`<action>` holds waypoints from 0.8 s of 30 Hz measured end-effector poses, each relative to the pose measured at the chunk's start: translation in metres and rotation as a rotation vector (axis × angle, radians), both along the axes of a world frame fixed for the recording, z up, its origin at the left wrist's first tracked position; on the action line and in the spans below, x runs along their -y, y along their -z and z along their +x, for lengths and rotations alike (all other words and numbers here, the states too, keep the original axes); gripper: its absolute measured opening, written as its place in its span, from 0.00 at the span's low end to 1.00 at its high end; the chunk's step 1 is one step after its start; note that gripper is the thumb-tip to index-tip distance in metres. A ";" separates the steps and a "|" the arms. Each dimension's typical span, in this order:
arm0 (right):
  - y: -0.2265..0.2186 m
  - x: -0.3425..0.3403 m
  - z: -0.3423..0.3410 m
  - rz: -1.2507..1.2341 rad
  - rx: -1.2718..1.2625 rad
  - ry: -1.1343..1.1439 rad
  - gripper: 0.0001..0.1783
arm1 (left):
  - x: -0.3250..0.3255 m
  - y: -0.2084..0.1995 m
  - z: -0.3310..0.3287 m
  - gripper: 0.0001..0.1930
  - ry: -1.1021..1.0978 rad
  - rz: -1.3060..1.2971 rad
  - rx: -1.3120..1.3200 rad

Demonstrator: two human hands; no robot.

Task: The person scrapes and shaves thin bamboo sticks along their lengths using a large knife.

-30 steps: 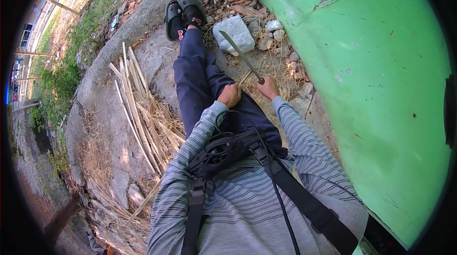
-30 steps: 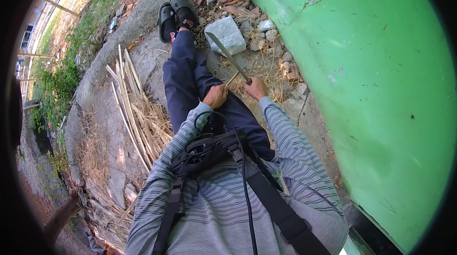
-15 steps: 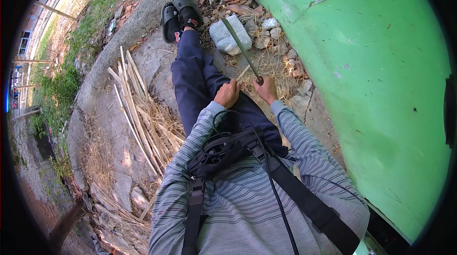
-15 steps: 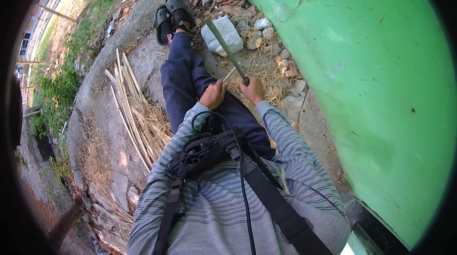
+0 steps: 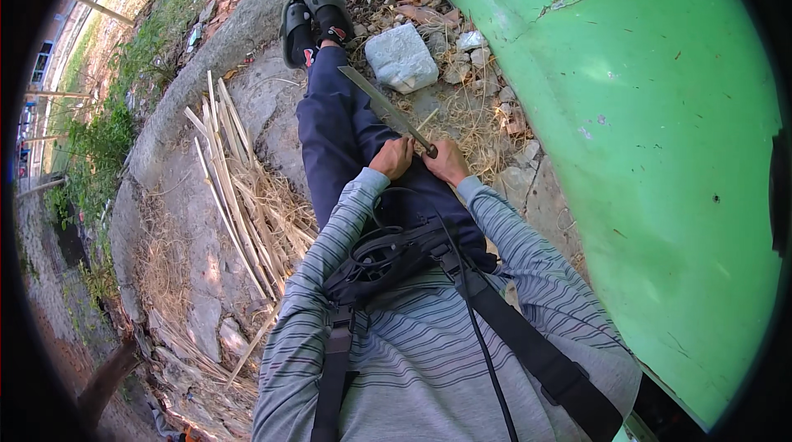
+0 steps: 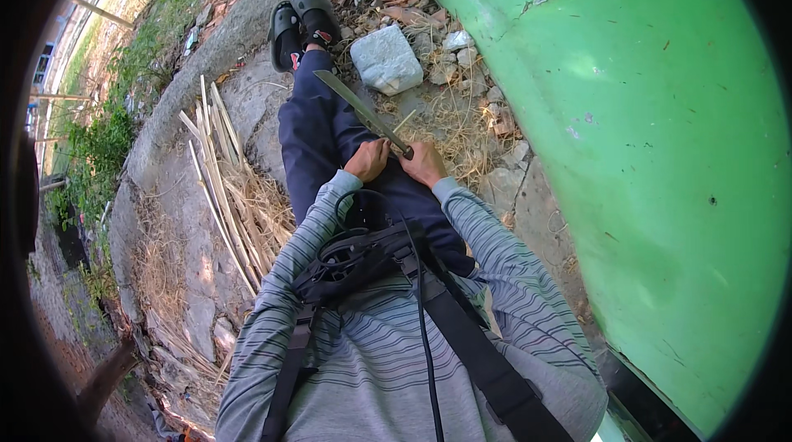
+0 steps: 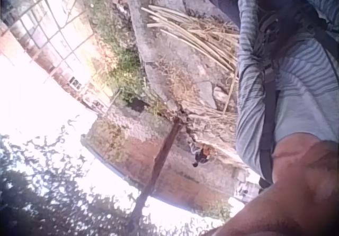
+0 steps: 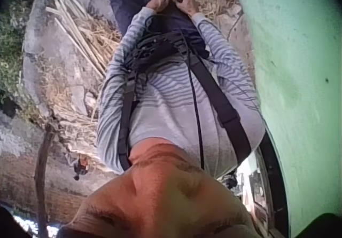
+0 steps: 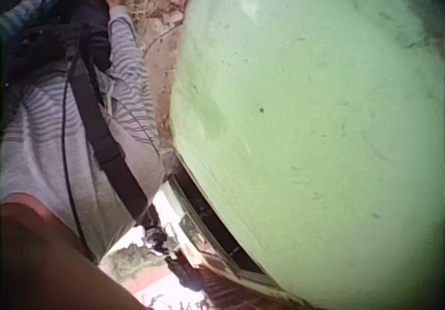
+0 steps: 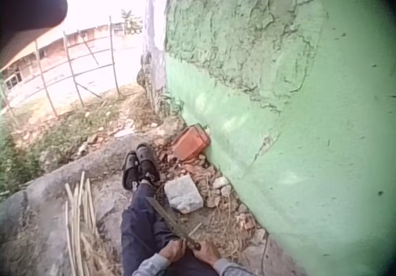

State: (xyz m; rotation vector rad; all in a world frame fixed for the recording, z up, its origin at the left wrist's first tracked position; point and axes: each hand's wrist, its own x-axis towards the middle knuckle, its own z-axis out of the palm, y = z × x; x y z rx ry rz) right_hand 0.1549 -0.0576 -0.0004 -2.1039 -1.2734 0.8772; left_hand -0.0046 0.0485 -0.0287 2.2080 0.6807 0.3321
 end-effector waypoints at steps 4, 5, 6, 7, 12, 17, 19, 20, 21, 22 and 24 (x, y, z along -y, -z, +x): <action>0.007 -0.001 0.002 -0.042 0.038 -0.019 0.15 | -0.003 0.004 0.004 0.12 0.023 -0.050 -0.046; 0.009 -0.002 0.004 -0.043 0.050 -0.011 0.15 | -0.002 0.005 0.005 0.11 0.016 0.012 -0.056; 0.007 -0.004 0.003 -0.042 0.059 -0.006 0.15 | -0.001 0.008 0.004 0.11 0.007 0.075 -0.070; 0.006 -0.006 0.001 -0.042 0.057 -0.007 0.15 | -0.002 0.012 0.002 0.11 0.006 0.075 -0.072; 0.004 -0.013 -0.004 -0.053 0.114 -0.002 0.15 | -0.005 0.018 -0.001 0.11 0.014 0.093 -0.106; 0.012 -0.019 -0.008 -0.017 0.172 -0.006 0.16 | -0.007 0.021 -0.009 0.11 0.077 0.295 -0.080; 0.019 -0.016 -0.003 -0.005 0.185 0.020 0.16 | -0.004 0.021 -0.008 0.11 0.091 0.317 -0.064; 0.022 -0.016 0.005 -0.003 0.185 0.059 0.15 | 0.000 0.021 -0.009 0.11 0.120 0.343 -0.105; 0.023 -0.018 0.010 0.004 0.183 0.098 0.15 | 0.000 0.022 -0.012 0.12 0.147 0.374 -0.149; 0.023 -0.020 0.016 0.007 0.184 0.102 0.15 | -0.002 0.023 -0.012 0.12 0.150 0.378 -0.147; 0.021 -0.025 0.029 -0.055 0.179 0.073 0.15 | -0.006 0.025 -0.009 0.11 0.196 0.444 -0.183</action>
